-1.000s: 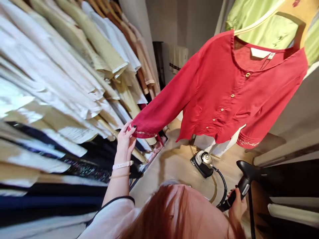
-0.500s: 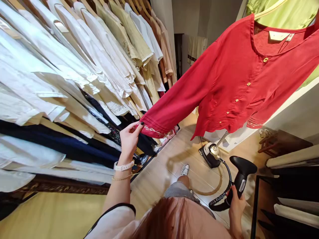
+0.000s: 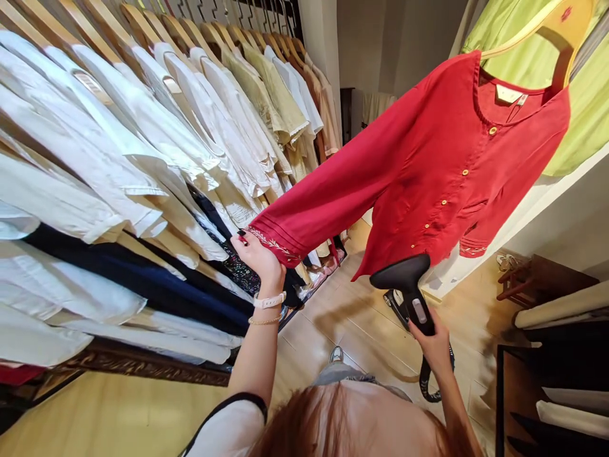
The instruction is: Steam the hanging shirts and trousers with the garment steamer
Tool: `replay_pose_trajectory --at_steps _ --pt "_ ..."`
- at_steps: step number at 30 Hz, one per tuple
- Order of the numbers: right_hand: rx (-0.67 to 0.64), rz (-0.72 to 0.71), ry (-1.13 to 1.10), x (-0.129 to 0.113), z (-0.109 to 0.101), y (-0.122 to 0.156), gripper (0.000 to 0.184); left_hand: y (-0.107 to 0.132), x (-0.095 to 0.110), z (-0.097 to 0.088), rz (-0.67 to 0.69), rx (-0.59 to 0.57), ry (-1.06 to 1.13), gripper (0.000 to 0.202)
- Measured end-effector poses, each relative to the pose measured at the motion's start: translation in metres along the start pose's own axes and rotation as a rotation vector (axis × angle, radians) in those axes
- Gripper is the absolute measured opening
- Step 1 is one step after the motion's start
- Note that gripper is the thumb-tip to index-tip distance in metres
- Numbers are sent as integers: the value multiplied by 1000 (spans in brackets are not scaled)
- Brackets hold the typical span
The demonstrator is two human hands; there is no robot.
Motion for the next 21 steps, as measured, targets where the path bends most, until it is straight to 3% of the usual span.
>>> replay_pose_trajectory --at_steps 4,9,13,17,21 --pt "-123 -218 96 -77 2 -50 59 -31 20 4 227 85 -151 35" --pt "-93 -596 427 -187 -14 -108 59 -74 27 8 365 97 -230 16" --pt "-13 -860 680 -267 -16 -130 54 -97 25 15 435 111 -243 13" --pt "54 -1024 860 -319 -10 -145 52 -115 20 26 439 102 -278 16" --pt "150 -1082 1018 -344 -12 -169 52 -134 10 33 435 96 -288 24"
Point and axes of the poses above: each hand's wrist, its own y-axis away from the middle knuckle, its own z-axis out of the palm, x = y × z, the point moved 7 cm from there along -y, towards the middle knuckle, and after that the axes turned 1 degree about -x, right-handed, at the moved point
